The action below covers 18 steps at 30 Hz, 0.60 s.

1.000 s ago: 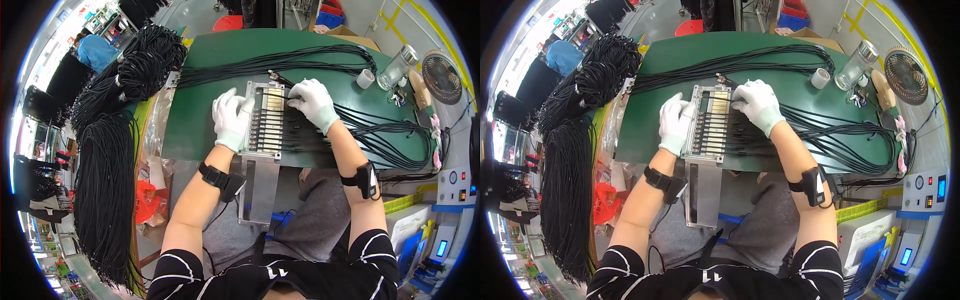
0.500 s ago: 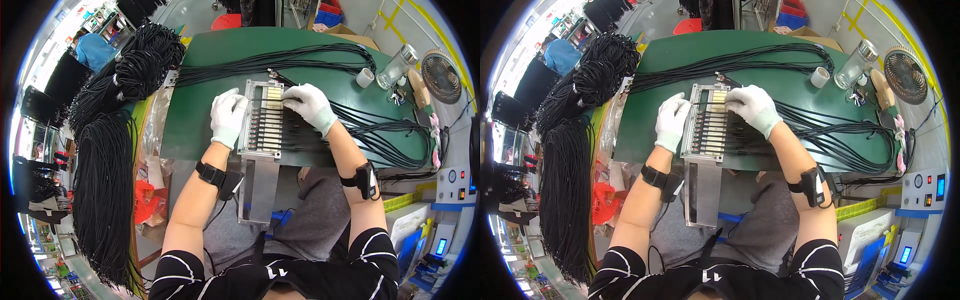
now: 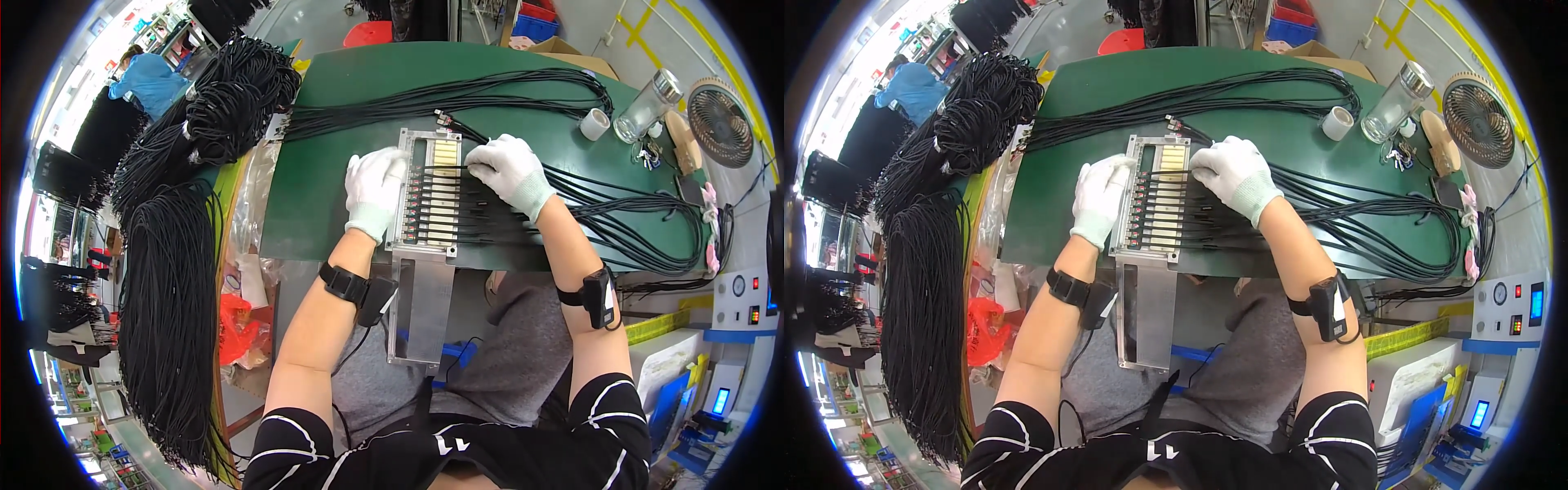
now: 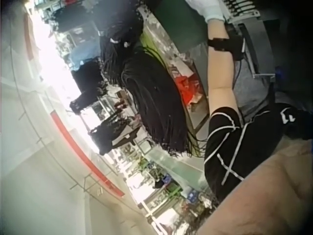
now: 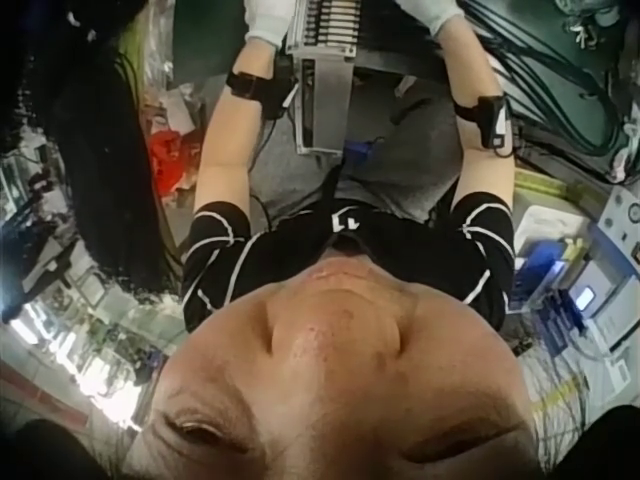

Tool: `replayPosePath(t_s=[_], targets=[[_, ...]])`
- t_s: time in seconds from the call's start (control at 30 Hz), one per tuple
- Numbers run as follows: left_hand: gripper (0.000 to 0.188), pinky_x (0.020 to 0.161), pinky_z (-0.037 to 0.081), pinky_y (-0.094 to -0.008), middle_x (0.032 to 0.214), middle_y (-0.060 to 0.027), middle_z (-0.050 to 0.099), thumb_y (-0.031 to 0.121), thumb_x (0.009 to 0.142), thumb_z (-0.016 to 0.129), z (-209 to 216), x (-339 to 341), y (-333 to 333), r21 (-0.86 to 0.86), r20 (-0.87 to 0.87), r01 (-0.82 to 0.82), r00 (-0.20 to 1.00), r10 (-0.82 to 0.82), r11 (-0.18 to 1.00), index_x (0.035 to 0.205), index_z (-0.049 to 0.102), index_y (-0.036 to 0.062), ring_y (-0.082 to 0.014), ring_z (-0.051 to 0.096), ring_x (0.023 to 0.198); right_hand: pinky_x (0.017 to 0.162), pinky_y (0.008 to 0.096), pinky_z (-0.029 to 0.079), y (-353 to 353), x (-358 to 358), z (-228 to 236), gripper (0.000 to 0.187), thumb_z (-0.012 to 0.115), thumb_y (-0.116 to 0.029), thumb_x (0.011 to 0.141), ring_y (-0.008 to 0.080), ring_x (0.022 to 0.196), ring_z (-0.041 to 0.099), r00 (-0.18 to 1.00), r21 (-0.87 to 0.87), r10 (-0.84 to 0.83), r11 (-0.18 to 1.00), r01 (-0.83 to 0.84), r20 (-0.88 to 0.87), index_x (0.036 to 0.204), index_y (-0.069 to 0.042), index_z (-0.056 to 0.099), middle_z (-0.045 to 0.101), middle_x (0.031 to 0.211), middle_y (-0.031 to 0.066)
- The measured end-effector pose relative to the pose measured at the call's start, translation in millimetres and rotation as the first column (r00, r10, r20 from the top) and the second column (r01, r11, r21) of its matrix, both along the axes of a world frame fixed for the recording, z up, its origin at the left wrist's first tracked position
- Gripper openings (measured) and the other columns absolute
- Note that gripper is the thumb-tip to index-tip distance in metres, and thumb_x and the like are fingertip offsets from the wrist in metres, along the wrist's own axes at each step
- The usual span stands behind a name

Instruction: Manually placing individual wires into a positioning fixture for cable assembly.

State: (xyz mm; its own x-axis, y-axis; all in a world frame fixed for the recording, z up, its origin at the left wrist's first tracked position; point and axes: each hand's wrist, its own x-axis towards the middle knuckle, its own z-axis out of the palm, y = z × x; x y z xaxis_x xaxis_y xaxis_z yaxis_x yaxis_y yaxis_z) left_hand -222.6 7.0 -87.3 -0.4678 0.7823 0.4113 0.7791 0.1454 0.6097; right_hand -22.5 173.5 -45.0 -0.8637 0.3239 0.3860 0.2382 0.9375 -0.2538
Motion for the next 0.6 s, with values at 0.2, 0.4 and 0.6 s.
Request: replayPosePath(t_s=[0.2, 0.4, 0.6], targets=[[0.03, 0.119, 0.019, -0.0521, 0.143, -0.0171, 0.052, 0.043, 0.089, 0.065, 8, 22, 3, -0.12, -0.384, 0.071, 0.917, -0.112, 0.99, 0.116, 0.074, 0.0341, -0.0386, 0.04, 0.135, 0.081, 0.0419, 0.049, 0, -4, -9, 0.01, 0.07, -0.022, 0.082, 0.0299, 0.085, 0.061, 1.0, 0.01, -0.029, 1.0, 0.029, -0.012, 0.088, -0.015, 0.072, 0.067, 0.079, 0.0065], [0.03, 0.12, 0.015, -0.0536, 0.146, -0.0165, 0.049, 0.043, 0.087, 0.067, 16, 27, 9, -0.225, -0.36, 0.055, 0.923, -0.136, 0.973, 0.114, 0.075, 0.0359, -0.0394, 0.038, 0.137, 0.083, 0.0417, 0.049, 23, -13, -14, 0.012, 0.071, -0.025, 0.083, 0.0287, 0.089, 0.061, 0.893, 0.193, -0.439, 0.872, 0.45, -0.1, 0.088, -0.015, 0.072, 0.068, 0.086, 0.0044], [0.024, 0.118, 0.02, -0.0526, 0.141, -0.0166, 0.055, 0.04, 0.087, 0.068, 2, 19, 8, -0.091, -0.297, 0.103, 0.947, -0.126, 0.99, 0.107, 0.078, 0.0324, -0.0369, 0.045, 0.132, 0.081, 0.0401, 0.05, 34, -9, -14, 0.012, 0.07, -0.026, 0.084, 0.0291, 0.089, 0.062, 0.909, 0.084, -0.413, 0.906, 0.416, -0.046, 0.089, -0.015, 0.072, 0.068, 0.087, 0.0049]])
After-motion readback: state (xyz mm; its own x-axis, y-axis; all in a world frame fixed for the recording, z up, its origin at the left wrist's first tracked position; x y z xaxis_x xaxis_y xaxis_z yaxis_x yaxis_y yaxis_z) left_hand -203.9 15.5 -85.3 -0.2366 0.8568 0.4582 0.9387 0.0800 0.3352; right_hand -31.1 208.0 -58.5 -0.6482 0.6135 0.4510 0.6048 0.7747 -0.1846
